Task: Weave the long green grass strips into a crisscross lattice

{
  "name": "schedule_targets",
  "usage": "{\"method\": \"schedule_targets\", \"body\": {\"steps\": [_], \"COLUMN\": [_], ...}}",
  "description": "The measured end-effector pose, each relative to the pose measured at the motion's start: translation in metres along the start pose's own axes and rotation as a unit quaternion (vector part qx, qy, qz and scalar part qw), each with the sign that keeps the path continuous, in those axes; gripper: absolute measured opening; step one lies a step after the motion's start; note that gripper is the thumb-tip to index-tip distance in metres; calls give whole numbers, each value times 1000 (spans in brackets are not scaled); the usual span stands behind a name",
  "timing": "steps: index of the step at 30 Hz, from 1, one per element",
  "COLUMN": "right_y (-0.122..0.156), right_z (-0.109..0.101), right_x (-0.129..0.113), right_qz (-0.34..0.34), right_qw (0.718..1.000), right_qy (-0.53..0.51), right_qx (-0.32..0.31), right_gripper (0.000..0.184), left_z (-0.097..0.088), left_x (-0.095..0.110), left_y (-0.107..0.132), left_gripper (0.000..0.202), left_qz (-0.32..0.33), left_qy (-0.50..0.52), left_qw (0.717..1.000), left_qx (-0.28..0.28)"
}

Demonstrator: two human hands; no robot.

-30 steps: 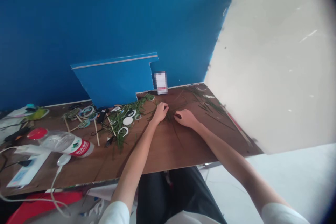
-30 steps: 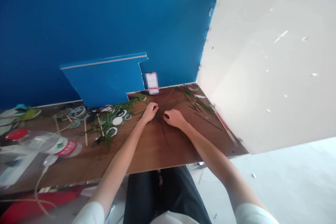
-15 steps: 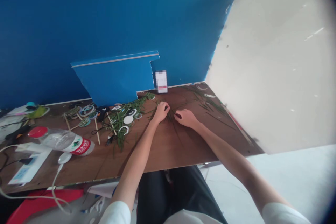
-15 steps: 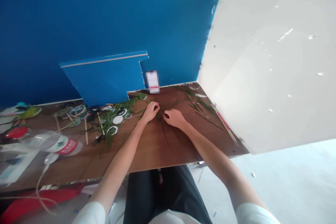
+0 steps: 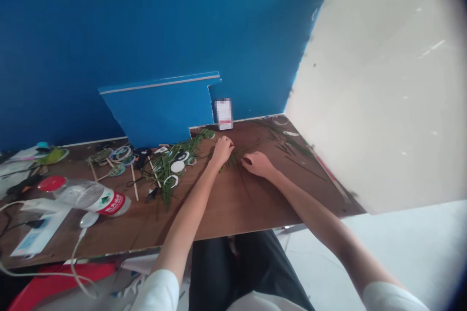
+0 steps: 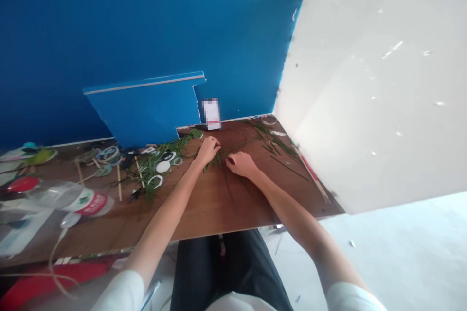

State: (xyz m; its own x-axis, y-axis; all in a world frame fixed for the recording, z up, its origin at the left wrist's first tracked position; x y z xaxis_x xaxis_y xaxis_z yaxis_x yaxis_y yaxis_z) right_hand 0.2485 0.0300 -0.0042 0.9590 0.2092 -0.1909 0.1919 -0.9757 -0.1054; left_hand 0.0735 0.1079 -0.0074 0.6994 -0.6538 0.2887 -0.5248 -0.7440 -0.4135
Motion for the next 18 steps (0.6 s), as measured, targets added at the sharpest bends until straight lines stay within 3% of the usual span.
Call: {"method": "schedule_targets", "body": {"steps": [6,13,18], "right_y": [0,2,3], "right_z": [0,-4,-5], "right_x": [-1,-2,-4], "right_qz": [7,21,25], "right_qw": [1000,1000,1000], "right_qy": [2,-9,-2], "right_qx": [-2,-3,-8], "right_gripper": [34,34,33], "left_z": [7,17,18], "left_x": [-2,-10,-11], "left_y": [-5,6,8], "left_gripper": [8,9,8], "left_qz": [43,4,8], "left_qy": [-43,18,54], "left_qw": [997,999,998], "left_qx": [-41,30,39]}}
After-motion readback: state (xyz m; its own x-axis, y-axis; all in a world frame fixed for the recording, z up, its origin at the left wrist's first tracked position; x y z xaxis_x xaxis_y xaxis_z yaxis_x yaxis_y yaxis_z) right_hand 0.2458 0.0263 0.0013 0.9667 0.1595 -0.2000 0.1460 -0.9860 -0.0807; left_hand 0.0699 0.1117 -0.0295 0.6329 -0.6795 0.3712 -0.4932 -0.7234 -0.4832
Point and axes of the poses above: each hand's wrist, its own y-axis away from the middle knuckle, its own z-axis out of the palm, x = y × z, the point moved 2 cm from there along -y, towards the middle knuckle, and after that the axes turned 12 degrees about z, right-handed, at the moved point
